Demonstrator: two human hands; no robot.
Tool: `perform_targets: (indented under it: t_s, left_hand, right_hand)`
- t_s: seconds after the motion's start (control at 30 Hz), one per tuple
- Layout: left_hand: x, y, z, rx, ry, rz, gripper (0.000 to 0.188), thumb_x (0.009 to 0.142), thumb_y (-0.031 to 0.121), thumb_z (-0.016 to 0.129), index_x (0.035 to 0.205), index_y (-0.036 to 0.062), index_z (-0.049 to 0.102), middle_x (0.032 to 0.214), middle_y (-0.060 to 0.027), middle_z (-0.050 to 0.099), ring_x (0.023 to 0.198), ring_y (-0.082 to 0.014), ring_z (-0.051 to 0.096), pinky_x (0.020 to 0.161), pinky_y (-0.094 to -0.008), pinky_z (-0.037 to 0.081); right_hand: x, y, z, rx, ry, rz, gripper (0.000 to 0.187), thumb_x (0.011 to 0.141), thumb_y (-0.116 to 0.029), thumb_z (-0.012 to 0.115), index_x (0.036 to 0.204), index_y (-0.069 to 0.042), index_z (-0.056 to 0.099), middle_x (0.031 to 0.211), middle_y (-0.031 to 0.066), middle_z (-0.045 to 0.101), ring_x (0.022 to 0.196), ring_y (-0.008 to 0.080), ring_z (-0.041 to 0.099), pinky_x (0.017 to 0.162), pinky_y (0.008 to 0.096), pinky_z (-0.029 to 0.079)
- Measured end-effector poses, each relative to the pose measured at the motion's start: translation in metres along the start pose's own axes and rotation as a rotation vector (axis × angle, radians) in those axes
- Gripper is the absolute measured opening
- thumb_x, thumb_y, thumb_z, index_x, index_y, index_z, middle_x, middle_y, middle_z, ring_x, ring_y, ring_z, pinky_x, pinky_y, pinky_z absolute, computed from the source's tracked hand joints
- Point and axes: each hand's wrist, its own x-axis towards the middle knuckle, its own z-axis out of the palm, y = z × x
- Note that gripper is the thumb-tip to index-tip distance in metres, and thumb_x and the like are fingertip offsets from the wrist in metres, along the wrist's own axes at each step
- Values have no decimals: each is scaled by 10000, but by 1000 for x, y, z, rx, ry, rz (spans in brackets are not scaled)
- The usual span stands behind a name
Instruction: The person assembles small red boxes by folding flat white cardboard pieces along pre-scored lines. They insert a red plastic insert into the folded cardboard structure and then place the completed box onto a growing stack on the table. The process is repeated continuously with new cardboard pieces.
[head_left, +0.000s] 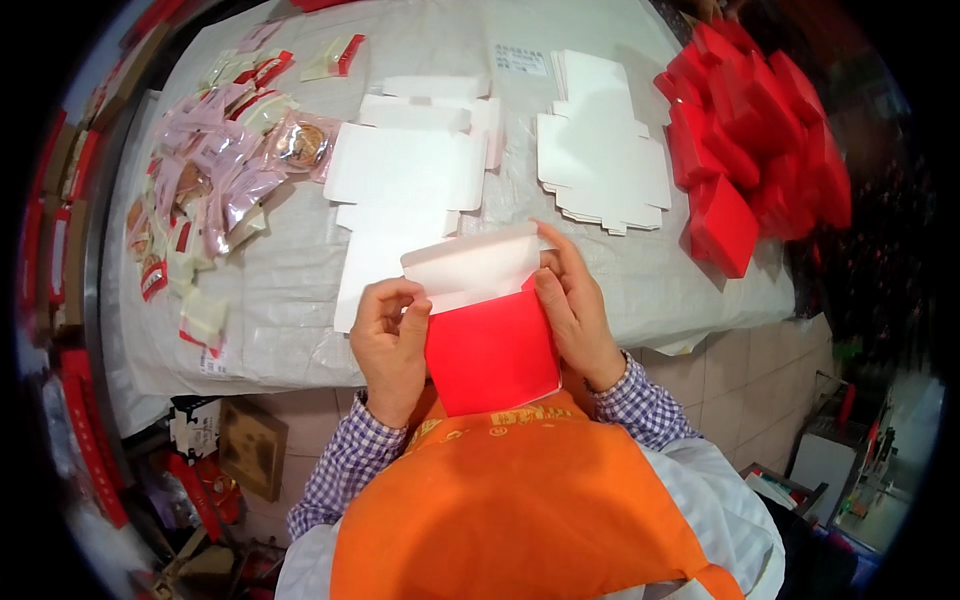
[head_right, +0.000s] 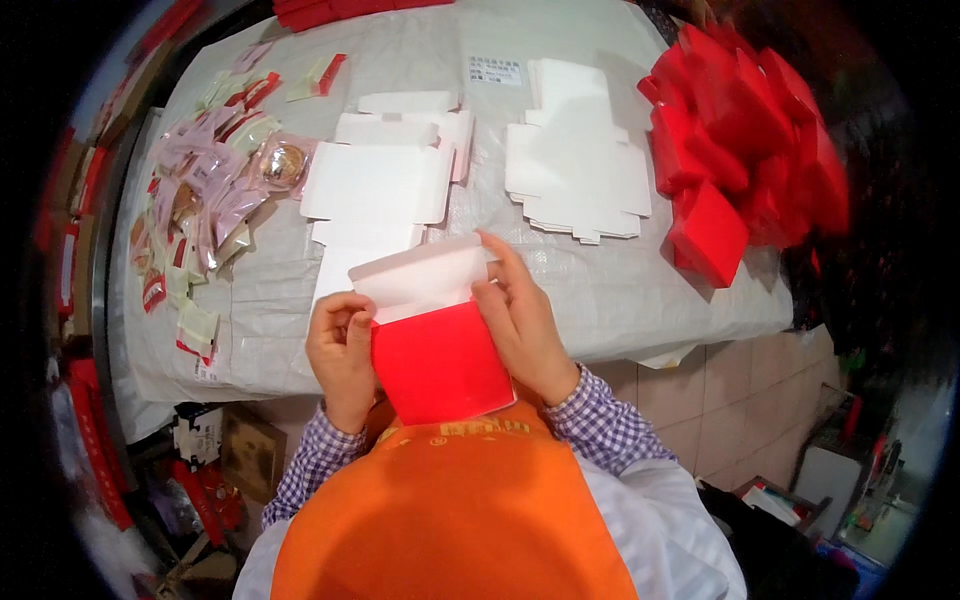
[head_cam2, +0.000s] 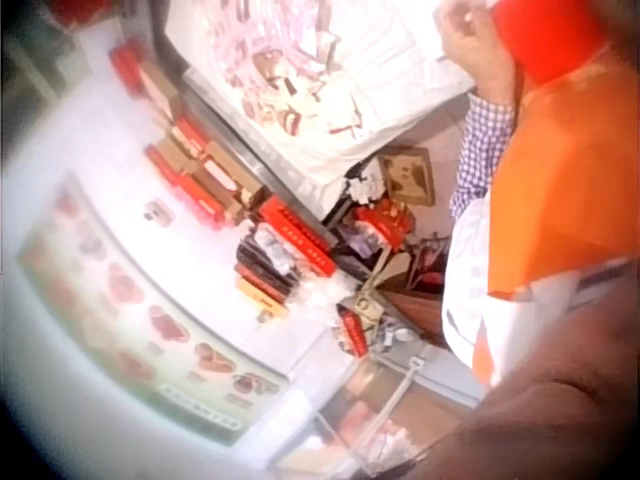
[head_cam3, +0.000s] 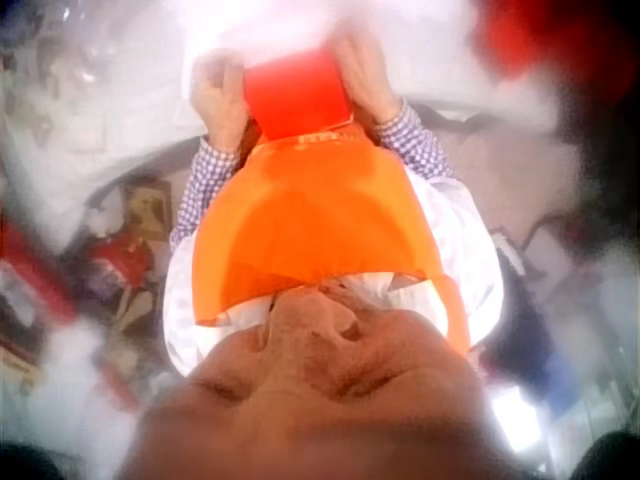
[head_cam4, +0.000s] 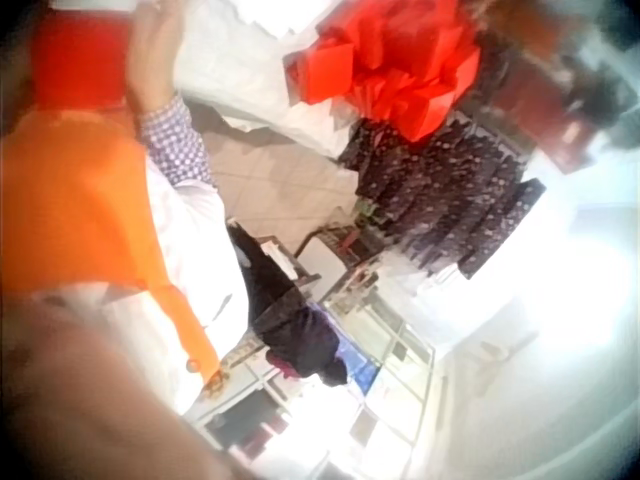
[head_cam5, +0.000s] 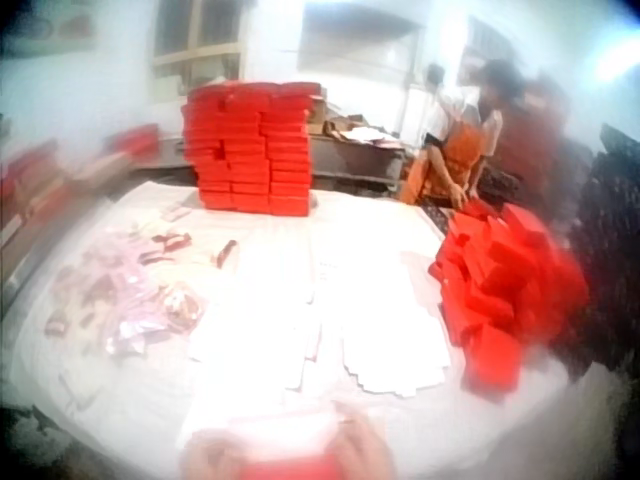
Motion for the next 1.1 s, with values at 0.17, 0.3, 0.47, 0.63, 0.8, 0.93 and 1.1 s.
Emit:
perform_targets:
  t_s: [0.17,0.3,0.47,0.63,0.8,0.93,1.1]
  left_hand:
    - [6,20,7,-117,-4,-167,437,994,74,664,1374,-53,488,1086,-122,721,919,-116,652,798,-241,530]
    - [16,23,-2,6,-122,-264,489,989,70,662,1417,-69,469,1075,-123,725,925,-122,673,782,-251,542]
    - [31,36,-3,-20,-224,-386,474,995,99,657,1401,-76,486,1055,-120,722,892,-111,684,703,-223,541]
    - [40,33,6,-46,-295,-416,395,996,108,659,1329,-59,528,1008,-96,720,819,-77,663,588,-189,491]
    - [42,16,-2,67,-364,-398,232,989,119,676,1161,-22,610,872,-34,691,707,-39,589,574,-170,441]
    - [34,7,0,140,-370,-347,126,994,116,672,1013,-8,682,824,-5,666,687,-37,563,607,-196,456]
    - [34,15,-6,307,-463,-245,162,991,94,659,1085,-24,720,923,-70,738,802,-119,667,714,-257,531]
  right_hand:
    - [3,4,-6,138,-16,115,370,1043,-78,524,1387,0,412,1105,77,639,929,82,592,826,239,494]
    - [6,7,-14,149,-59,195,398,1013,-56,539,1387,-4,416,1115,86,643,943,90,606,820,244,504]
    - [29,-15,-23,362,-179,404,435,933,10,549,1361,24,471,1172,110,665,998,120,650,851,246,531]
    - [23,-7,-14,345,-47,453,367,909,40,539,1272,39,588,1099,98,694,928,109,673,793,252,562]
    - [16,-1,-15,366,-41,456,295,924,35,509,1177,52,659,1044,109,710,884,123,686,787,254,573]
    - [5,10,-18,315,-78,454,286,962,-29,471,1141,57,677,1049,133,716,898,135,687,796,260,570]
    - [-5,7,-22,317,-127,308,281,1003,-98,496,1138,46,697,1046,104,723,919,125,668,817,256,544]
